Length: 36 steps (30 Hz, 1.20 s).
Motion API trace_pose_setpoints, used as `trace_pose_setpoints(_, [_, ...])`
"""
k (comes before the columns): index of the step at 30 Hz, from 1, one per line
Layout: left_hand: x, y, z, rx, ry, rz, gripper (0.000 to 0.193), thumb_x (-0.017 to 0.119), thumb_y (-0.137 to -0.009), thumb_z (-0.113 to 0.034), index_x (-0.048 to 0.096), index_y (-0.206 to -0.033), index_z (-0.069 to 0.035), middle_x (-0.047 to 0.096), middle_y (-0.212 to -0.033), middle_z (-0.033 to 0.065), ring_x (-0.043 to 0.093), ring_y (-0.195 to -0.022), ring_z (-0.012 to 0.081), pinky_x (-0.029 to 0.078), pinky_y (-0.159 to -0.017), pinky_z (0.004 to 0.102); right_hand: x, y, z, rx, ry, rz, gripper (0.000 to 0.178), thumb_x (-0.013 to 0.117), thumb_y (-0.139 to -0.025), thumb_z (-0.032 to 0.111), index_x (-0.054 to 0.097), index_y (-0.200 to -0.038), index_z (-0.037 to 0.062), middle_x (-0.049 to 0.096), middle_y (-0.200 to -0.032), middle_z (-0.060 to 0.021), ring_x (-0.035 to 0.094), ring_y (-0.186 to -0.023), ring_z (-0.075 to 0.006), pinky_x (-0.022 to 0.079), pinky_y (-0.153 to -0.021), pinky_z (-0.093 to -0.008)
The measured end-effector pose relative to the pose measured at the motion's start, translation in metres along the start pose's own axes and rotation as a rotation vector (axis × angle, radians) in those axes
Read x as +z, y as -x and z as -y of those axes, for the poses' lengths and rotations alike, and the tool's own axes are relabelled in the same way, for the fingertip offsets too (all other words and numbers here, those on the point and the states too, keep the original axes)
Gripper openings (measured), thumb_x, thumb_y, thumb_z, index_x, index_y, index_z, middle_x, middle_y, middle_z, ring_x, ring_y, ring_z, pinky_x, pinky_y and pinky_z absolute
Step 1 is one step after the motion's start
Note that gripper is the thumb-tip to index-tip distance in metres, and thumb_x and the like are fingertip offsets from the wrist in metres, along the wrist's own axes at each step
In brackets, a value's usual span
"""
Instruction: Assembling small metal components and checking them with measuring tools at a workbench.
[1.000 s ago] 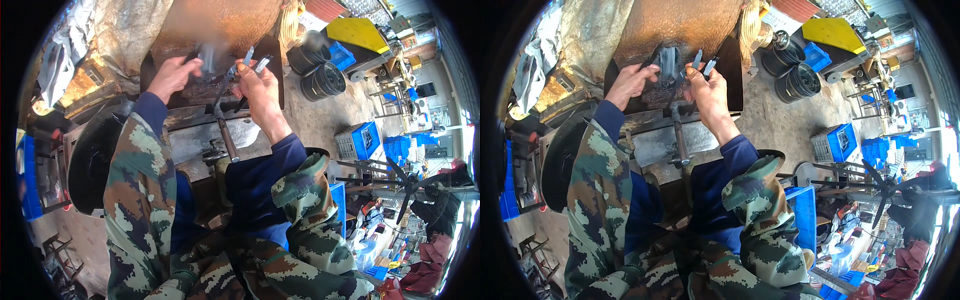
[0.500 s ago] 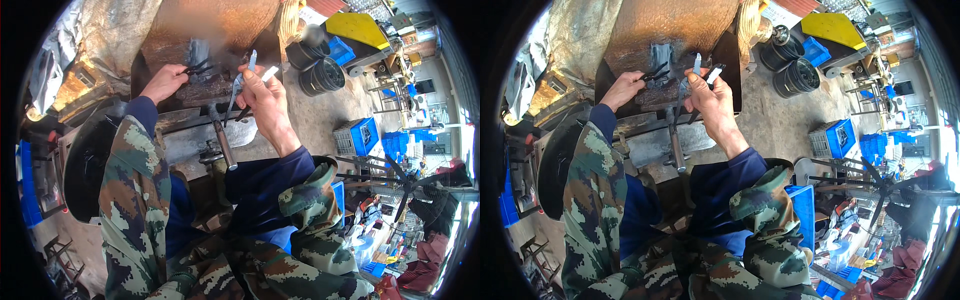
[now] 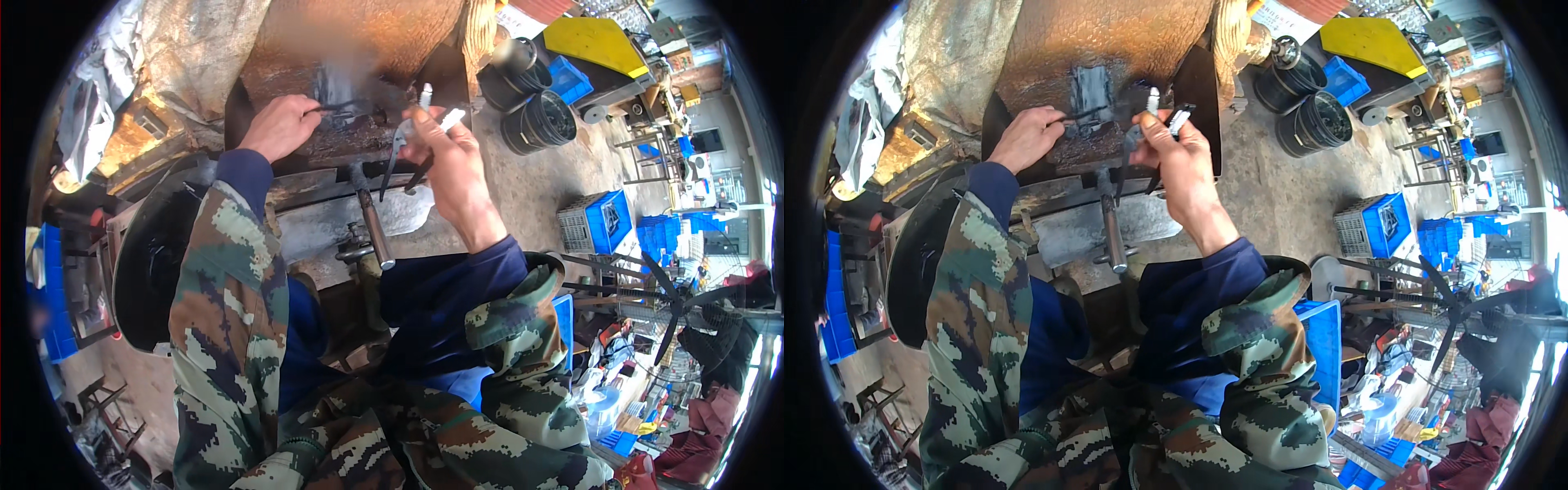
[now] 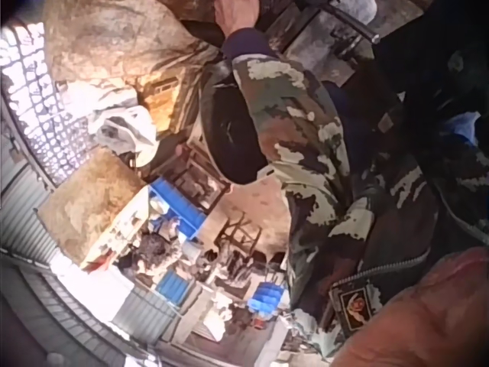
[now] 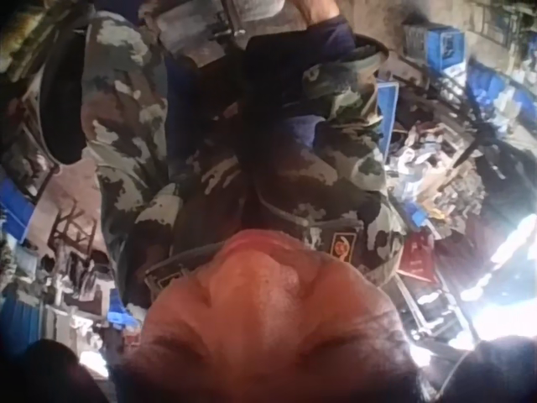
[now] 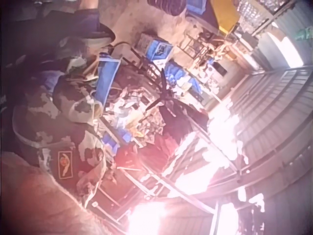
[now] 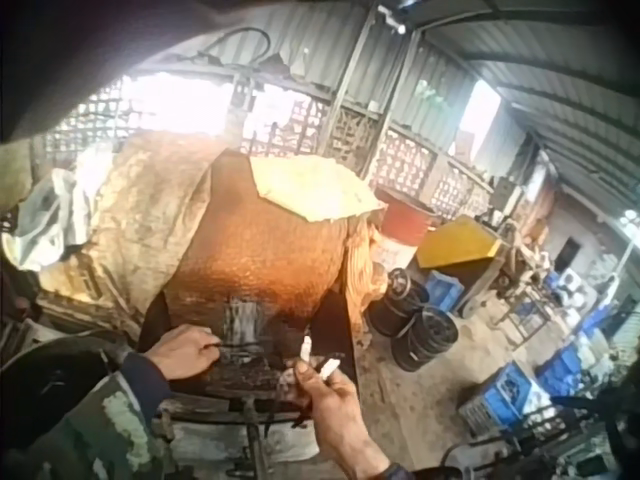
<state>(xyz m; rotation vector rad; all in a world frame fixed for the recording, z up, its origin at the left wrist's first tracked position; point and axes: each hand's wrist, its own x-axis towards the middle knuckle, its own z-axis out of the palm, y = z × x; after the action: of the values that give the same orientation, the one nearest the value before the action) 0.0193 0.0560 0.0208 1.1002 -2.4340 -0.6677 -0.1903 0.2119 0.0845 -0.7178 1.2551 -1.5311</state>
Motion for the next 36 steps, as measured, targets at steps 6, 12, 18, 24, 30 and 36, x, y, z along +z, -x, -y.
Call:
trace_pose_setpoints(6, [0.010,-0.009,0.005,-0.165,0.092,-0.126,0.033,0.052,-0.093,-0.021,0.068,-0.111,0.001,0.070,-0.093,0.0147,0.068,-0.085,0.0219,0.050,-0.081,0.0328,-0.027,0.015,0.014,0.105,-0.216,-0.013,0.016,0.055,-0.101,0.020,0.058,-0.105,0.0043,0.064,-0.093,-0.0085,0.069,-0.088,-0.0229,0.058,-0.068,-0.0358])
trace_pose_setpoints(12, [-0.005,0.019,0.022,-0.306,0.092,-0.177,0.032,0.055,-0.092,-0.024,0.070,-0.108,-0.002,0.070,-0.089,0.0133,0.067,-0.082,0.0211,0.049,-0.078,0.0326,-0.033,0.036,-0.009,0.208,-0.065,0.136,0.009,0.059,-0.097,0.015,0.058,-0.100,0.0069,0.058,-0.080,-0.0027,0.048,-0.059,-0.0088,0.046,-0.052,-0.0306])
trace_pose_setpoints(18, [-0.003,0.017,0.029,-0.361,0.028,-0.210,0.034,0.057,-0.090,-0.030,0.071,-0.107,-0.005,0.070,-0.090,0.0126,0.067,-0.087,0.0242,0.049,-0.082,0.0350,-0.033,0.060,-0.028,-0.426,0.961,0.433,0.032,0.061,-0.083,0.001,0.062,-0.114,0.0063,0.066,-0.114,-0.0098,0.067,-0.093,-0.0260,0.056,-0.077,-0.0358])
trace_pose_setpoints(24, [0.018,0.003,0.047,-0.434,0.098,-0.316,0.036,0.057,-0.089,-0.036,0.072,-0.106,-0.008,0.070,-0.097,0.0186,0.066,-0.096,0.0297,0.047,-0.087,0.0367,-0.032,0.065,-0.032,-0.553,1.166,0.617,0.047,0.058,-0.073,-0.006,0.061,-0.118,0.0083,0.057,-0.133,-0.0072,0.061,-0.111,-0.0347,0.054,-0.088,-0.0421])
trace_pose_setpoints(30, [0.010,0.006,0.031,-0.450,0.248,-0.489,0.037,0.058,-0.089,-0.037,0.072,-0.100,-0.005,0.070,-0.094,0.0182,0.065,-0.095,0.0300,0.047,-0.087,0.0381,-0.014,0.045,-0.031,-0.640,0.889,0.483,0.047,0.062,-0.070,-0.014,0.064,-0.114,0.0049,0.065,-0.119,-0.0133,0.062,-0.114,-0.0301,0.052,-0.094,-0.0357])
trace_pose_setpoints(36, [-0.003,-0.013,-0.038,-0.180,0.285,-0.800,0.035,0.056,-0.094,-0.038,0.071,-0.090,-0.007,0.068,-0.091,0.0188,0.062,-0.091,0.0367,0.050,-0.082,0.0416,0.031,-0.006,-0.006,-0.404,0.429,0.132,0.024,0.070,-0.090,0.010,0.063,-0.110,-0.0003,0.067,-0.106,-0.0075,0.064,-0.081,-0.0130,0.058,-0.054,-0.0273])
